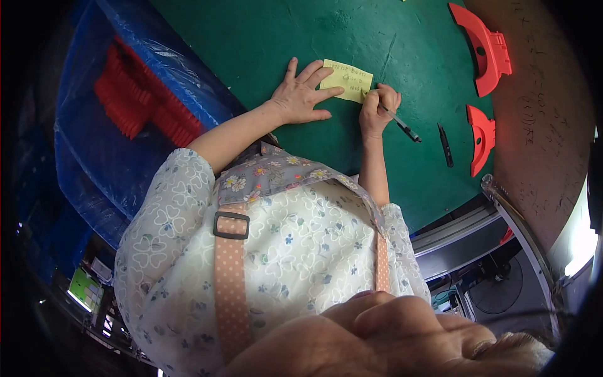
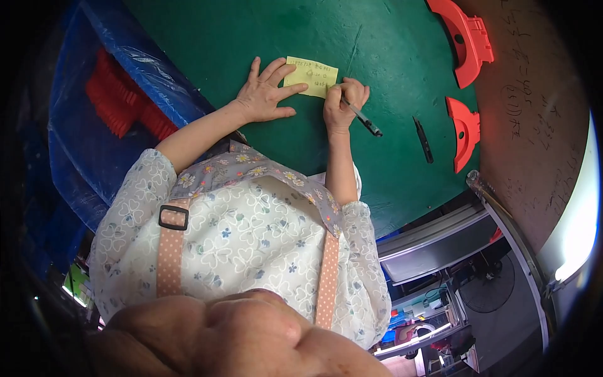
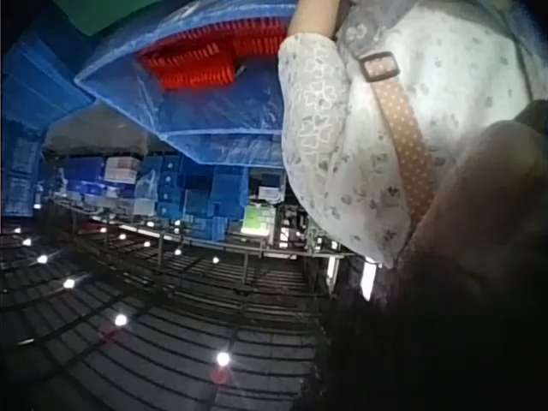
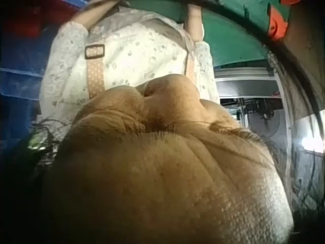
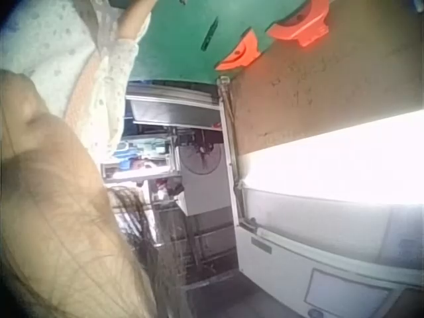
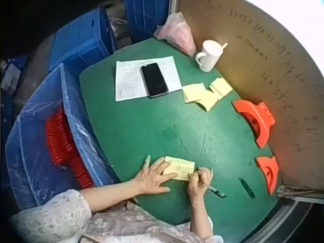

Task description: Inspecting red plastic components and writing notes on sticky labels at a workstation.

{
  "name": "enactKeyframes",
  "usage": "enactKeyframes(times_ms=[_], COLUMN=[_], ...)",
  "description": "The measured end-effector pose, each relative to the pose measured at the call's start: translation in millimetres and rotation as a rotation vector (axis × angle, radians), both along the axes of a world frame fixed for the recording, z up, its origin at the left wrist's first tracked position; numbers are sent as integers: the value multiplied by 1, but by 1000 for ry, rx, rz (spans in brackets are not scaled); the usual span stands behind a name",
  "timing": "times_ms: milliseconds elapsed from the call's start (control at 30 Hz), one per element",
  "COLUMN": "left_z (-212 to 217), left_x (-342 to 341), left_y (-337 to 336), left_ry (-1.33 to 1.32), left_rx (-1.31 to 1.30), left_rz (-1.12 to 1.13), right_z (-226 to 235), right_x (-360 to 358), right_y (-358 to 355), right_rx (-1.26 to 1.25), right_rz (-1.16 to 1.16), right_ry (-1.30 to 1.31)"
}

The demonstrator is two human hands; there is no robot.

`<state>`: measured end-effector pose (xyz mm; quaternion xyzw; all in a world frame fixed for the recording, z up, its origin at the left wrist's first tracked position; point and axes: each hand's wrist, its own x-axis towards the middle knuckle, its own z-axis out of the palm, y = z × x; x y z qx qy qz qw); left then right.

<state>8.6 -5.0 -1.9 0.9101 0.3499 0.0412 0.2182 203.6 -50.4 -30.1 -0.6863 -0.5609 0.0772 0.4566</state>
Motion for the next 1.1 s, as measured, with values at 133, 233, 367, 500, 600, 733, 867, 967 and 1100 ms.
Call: enactKeyframes(times_ms=[133,233,367,500,600,733,867,967,1100], left_z=[0,-1,-1,-2,-1,-1,0,0,-1], left_x=[1,1,0,0,0,0,1,0,1], left_y=[1,0,0,0,0,0,1,0,0], left_ry=[1,1,3,-8,-1,12,17,5,16], left_rx=[-9,-15,-12,-16,-21,-31,-23,-15,-25], left_rz=[-4,0,4,1,1,1,-1,-1,0], right_z=[0,-1,0,0,2,2,2,-1,-1], right_x=[0,0,0,0,-1,1,0,2,1], right_y=[0,0,0,2,2,1,2,1,0], right_rx=[11,3,7,8,22,28,32,31,19], right_rz=[-13,15,-3,-30,-33,-6,-29,-36,-35], right_ry=[-17,-28,-6,67,38,14,46,42,63])
